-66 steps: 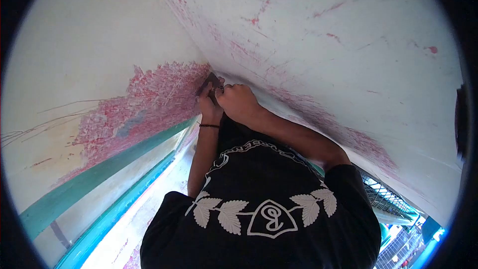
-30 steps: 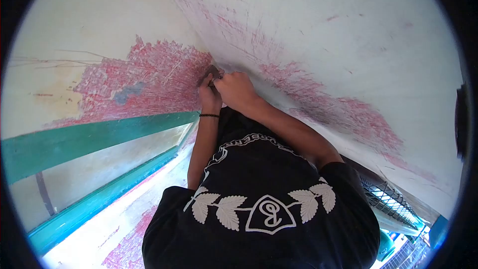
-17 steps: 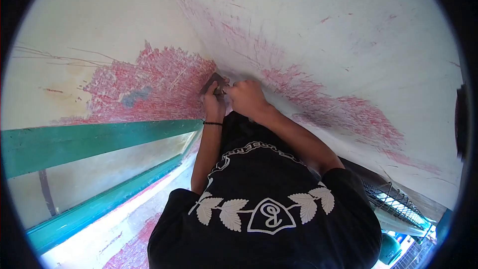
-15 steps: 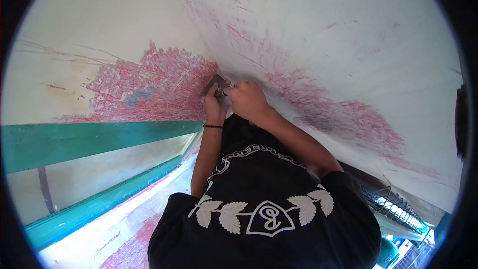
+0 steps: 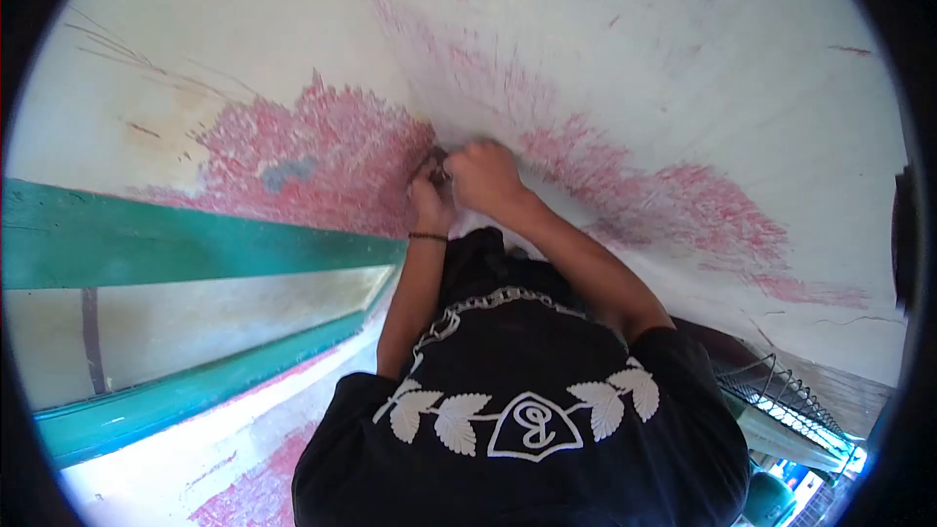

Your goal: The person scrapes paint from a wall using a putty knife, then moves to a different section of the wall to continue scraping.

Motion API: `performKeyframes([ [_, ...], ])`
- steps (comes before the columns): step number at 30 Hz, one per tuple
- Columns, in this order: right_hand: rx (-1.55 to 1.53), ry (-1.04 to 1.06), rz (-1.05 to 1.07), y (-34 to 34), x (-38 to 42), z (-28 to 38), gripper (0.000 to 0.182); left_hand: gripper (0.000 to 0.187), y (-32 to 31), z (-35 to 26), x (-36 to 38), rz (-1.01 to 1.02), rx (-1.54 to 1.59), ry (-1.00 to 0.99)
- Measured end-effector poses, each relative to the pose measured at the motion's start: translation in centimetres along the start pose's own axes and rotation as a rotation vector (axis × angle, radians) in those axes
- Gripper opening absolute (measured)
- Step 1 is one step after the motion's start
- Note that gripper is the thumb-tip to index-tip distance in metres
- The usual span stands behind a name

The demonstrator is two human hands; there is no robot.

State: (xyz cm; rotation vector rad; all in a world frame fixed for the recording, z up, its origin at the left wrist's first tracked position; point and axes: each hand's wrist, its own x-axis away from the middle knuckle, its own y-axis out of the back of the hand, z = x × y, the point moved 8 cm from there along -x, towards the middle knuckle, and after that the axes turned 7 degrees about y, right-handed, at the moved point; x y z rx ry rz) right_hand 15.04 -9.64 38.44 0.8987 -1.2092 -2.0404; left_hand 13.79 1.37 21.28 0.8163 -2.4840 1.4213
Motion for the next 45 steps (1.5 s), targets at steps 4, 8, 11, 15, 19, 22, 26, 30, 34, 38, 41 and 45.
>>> performKeyframes([
  [4,0.018,-0.026,-0.008,0.7,0.3,0.7,0.013,0.007,2.3,0.1,-1.2,-0.049,-0.022,0.113],
  [8,0.008,-0.013,-0.072,0.6,1.7,0.2,0.014,0.006,1.0,0.6,0.6,-0.032,-0.003,0.107],
  [11,-0.009,-0.009,-0.078,1.1,0.5,-0.1,0.013,0.008,1.1,0.3,-2.2,0.063,0.005,0.121],
  [15,0.051,0.074,-0.046,-3.8,0.3,-0.1,0.013,0.015,4.3,0.6,-1.9,0.095,-0.575,-0.180],
  [19,0.000,-0.018,-0.044,-0.5,0.9,0.7,0.014,0.021,-1.1,-0.5,2.1,0.008,-0.026,0.088],
  [22,0.026,-0.039,-0.040,0.1,1.1,1.1,0.015,0.021,-0.9,-1.1,1.2,0.041,-0.046,0.078],
  [26,0.032,-0.023,-0.096,-0.8,2.2,0.9,0.014,0.020,-0.9,-0.6,1.5,0.063,-0.019,0.136],
  [30,0.049,0.003,-0.061,-1.7,-0.9,0.0,0.013,0.020,4.9,2.0,-3.0,0.048,-0.074,0.138],
  [34,0.088,0.009,-0.055,-2.3,-0.4,0.0,0.011,0.020,1.9,0.9,-1.3,0.040,0.031,0.036],
  [38,-0.016,-0.074,-0.037,-0.1,0.6,0.9,0.011,0.022,-0.9,-1.0,1.9,0.016,-0.046,0.058],
  [41,-0.026,-0.083,-0.050,-0.6,0.8,0.7,0.011,0.023,-0.8,-0.7,1.3,0.035,-0.035,0.120],
  [45,0.013,-0.084,-0.037,0.2,0.1,0.5,0.010,0.024,-0.1,-0.4,0.3,-0.005,-0.008,0.093],
])
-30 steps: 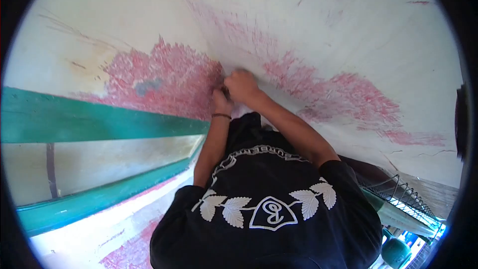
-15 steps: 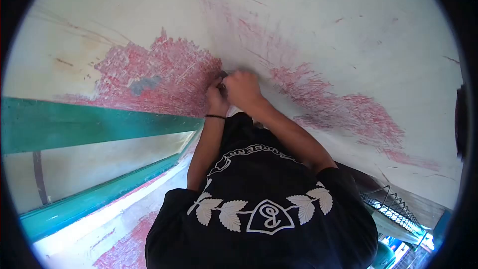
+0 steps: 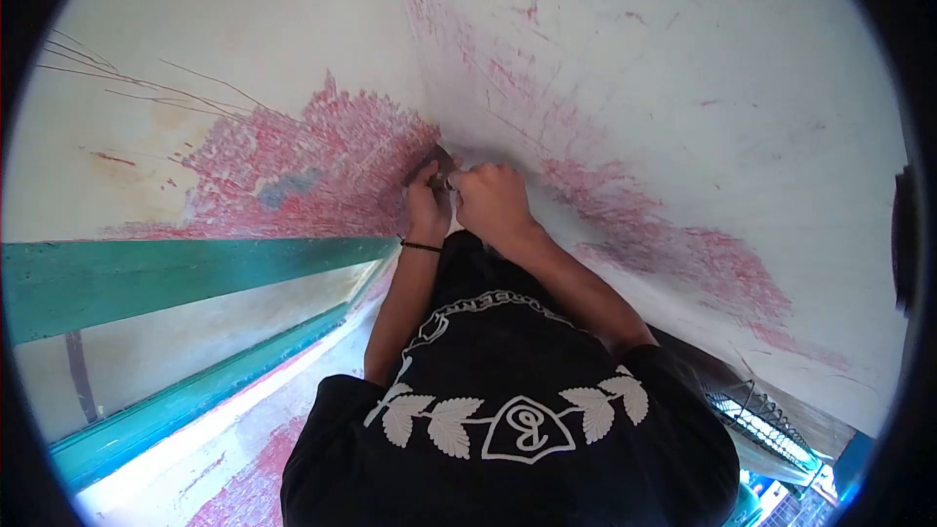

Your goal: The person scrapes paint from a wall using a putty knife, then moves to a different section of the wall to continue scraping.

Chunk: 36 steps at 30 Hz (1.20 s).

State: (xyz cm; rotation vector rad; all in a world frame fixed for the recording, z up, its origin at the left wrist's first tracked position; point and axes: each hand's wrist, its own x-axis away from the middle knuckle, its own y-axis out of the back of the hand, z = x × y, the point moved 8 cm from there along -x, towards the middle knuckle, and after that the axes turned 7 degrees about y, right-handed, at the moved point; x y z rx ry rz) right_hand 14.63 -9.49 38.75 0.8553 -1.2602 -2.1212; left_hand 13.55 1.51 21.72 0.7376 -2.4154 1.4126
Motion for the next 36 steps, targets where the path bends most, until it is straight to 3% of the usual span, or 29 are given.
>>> performKeyframes([
  [4,0.003,0.001,-0.092,-0.1,0.3,-0.1,0.011,0.021,1.3,0.2,-0.6,0.014,0.013,0.016],
  [7,0.007,-0.007,-0.039,0.0,0.3,0.3,0.014,0.017,-0.4,0.1,0.5,0.038,0.014,0.066],
  [11,-0.014,-0.002,-0.021,-0.6,0.7,0.3,0.013,0.015,3.6,2.1,-1.0,-0.035,0.004,0.083],
  [14,0.017,0.048,-0.107,0.7,-1.2,-0.5,0.011,0.015,-0.6,0.2,-2.0,0.042,-0.001,0.010],
  [16,0.002,0.010,-0.091,-0.6,-0.4,-0.4,0.010,0.016,1.0,1.3,-1.0,-0.029,0.000,0.094],
  [23,-0.030,-0.028,0.048,-0.6,0.1,-0.4,0.014,0.020,-0.3,0.9,0.5,0.059,0.073,0.171],
  [26,0.011,0.034,0.039,-3.9,0.7,-0.5,0.016,0.024,7.1,4.1,-4.9,0.117,0.085,0.191],
  [29,0.027,0.085,0.002,-4.0,0.5,-2.6,0.017,0.030,2.6,1.6,-1.1,0.156,0.026,-0.002],
  [33,-0.043,0.067,0.024,-3.5,2.9,-2.3,0.016,0.038,2.5,1.8,0.5,0.082,0.072,0.184],
  [36,-0.107,0.059,-0.023,-3.7,3.6,-2.6,0.016,0.035,2.2,1.8,0.9,0.113,-0.021,0.188],
])
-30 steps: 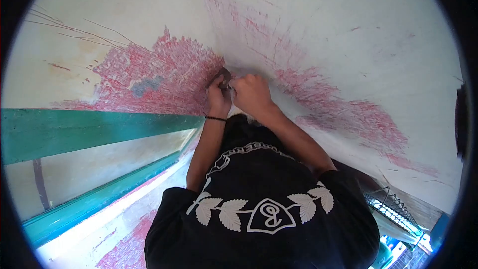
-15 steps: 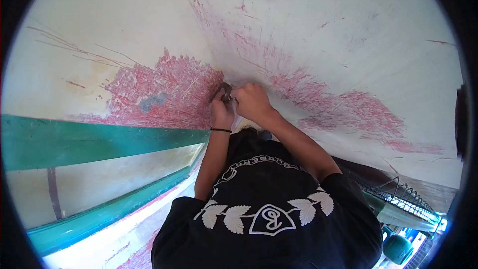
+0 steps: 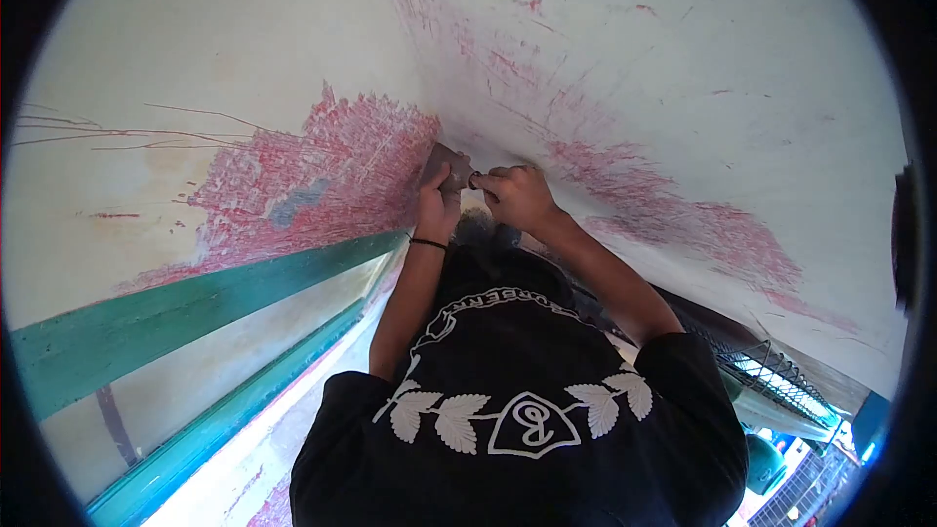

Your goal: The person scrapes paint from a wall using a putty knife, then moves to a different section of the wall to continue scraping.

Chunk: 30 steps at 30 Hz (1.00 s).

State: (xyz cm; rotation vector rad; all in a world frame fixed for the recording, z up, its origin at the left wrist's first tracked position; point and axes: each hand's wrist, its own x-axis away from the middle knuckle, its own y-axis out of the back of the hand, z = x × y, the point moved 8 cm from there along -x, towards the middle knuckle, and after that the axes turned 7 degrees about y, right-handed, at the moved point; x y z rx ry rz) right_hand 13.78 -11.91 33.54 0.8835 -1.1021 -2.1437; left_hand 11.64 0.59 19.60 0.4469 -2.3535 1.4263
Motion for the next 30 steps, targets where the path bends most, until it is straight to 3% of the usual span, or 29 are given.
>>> performKeyframes([
  [3,0.048,-0.011,0.045,0.8,-1.3,0.9,0.014,0.033,-0.4,-1.1,0.0,-0.015,0.017,-0.021],
  [6,0.124,0.010,0.126,-2.0,-3.9,0.9,0.013,0.031,3.1,-0.4,-2.8,0.022,0.075,-0.010],
  [8,0.138,0.000,0.180,-3.2,-4.0,1.0,0.013,0.030,4.5,0.0,-2.3,0.003,-0.141,-0.103],
  [10,0.142,-0.027,0.216,-2.2,-4.0,1.2,0.013,0.029,3.0,-1.2,-2.4,-0.016,-0.155,-0.127],
  [12,0.098,-0.042,0.161,-0.2,-3.0,1.7,0.015,0.030,-0.1,-1.5,-0.1,-0.072,0.055,-0.045],
  [13,0.079,-0.047,0.140,0.4,-2.9,1.6,0.016,0.032,-0.7,-1.7,0.2,-0.039,0.012,-0.033],
  [16,0.083,-0.012,0.188,-4.8,-2.7,-1.0,0.021,0.035,4.8,0.8,-3.7,0.038,0.063,0.024],
  [22,0.031,-0.027,0.078,-0.8,-2.1,0.3,0.023,0.033,1.0,-0.6,-1.3,-0.026,0.025,0.039],
  [26,0.112,-0.009,0.153,-4.2,-1.7,-1.5,0.021,0.033,4.8,1.4,-3.8,-0.019,0.026,0.068],
  [30,0.070,-0.010,0.055,-0.9,-1.8,0.4,0.019,0.035,0.3,-0.7,-1.2,-0.036,0.006,0.013],
])
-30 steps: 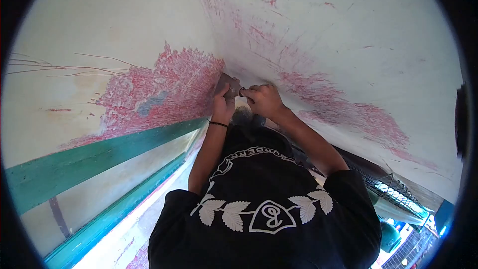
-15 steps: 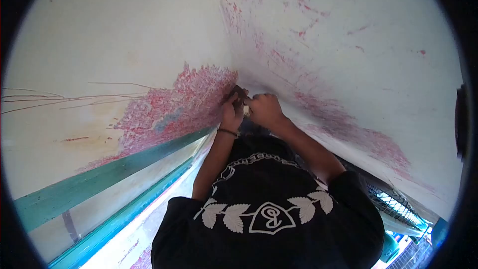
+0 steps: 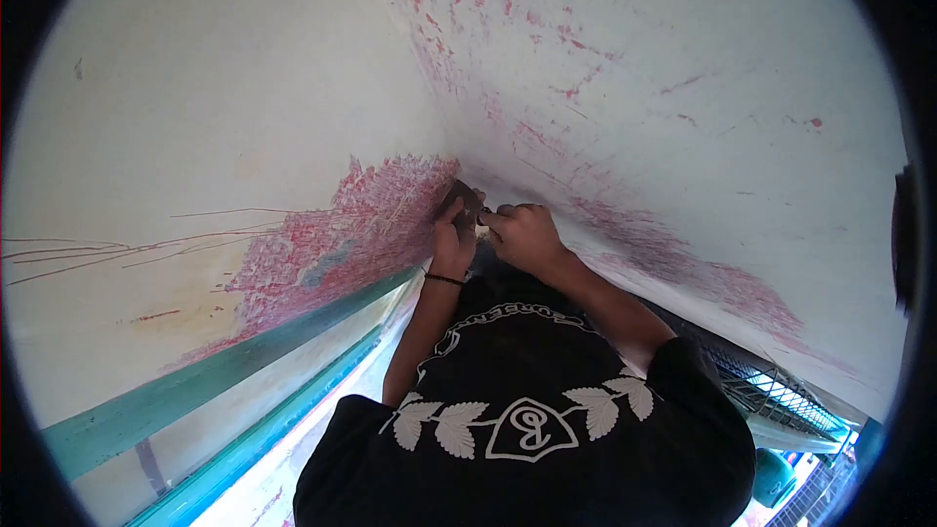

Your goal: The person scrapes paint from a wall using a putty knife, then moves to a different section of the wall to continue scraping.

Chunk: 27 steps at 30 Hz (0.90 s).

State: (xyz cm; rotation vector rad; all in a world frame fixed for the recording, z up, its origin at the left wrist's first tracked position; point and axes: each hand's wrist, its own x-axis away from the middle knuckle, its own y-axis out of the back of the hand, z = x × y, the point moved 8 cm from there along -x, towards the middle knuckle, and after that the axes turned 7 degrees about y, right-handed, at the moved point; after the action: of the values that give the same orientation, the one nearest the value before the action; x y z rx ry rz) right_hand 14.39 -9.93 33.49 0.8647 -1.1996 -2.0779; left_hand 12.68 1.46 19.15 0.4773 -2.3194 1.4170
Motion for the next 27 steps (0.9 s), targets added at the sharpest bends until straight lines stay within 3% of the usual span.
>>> performKeyframes([
  [5,-0.012,-0.012,0.074,-2.9,0.6,-1.0,0.019,0.036,2.9,1.3,-1.0,-0.020,-0.021,0.041],
  [10,0.013,-0.016,0.082,-1.6,0.0,-0.1,0.021,0.035,0.3,-0.2,0.5,-0.063,-0.059,-0.021],
  [14,-0.014,0.017,0.103,-4.0,-0.3,-1.3,0.022,0.034,3.8,1.2,-1.6,-0.064,-0.049,-0.010],
  [16,-0.052,-0.015,0.068,-1.4,0.4,-0.5,0.022,0.034,0.8,0.1,0.6,-0.035,-0.069,-0.025],
  [23,-0.036,-0.021,0.034,-2.9,1.8,-0.8,0.025,0.038,2.1,0.9,0.0,-0.060,-0.072,0.010],
  [27,-0.022,-0.009,0.019,0.0,0.8,-0.2,0.025,0.039,-1.3,-0.6,1.3,-0.020,-0.061,-0.016],
])
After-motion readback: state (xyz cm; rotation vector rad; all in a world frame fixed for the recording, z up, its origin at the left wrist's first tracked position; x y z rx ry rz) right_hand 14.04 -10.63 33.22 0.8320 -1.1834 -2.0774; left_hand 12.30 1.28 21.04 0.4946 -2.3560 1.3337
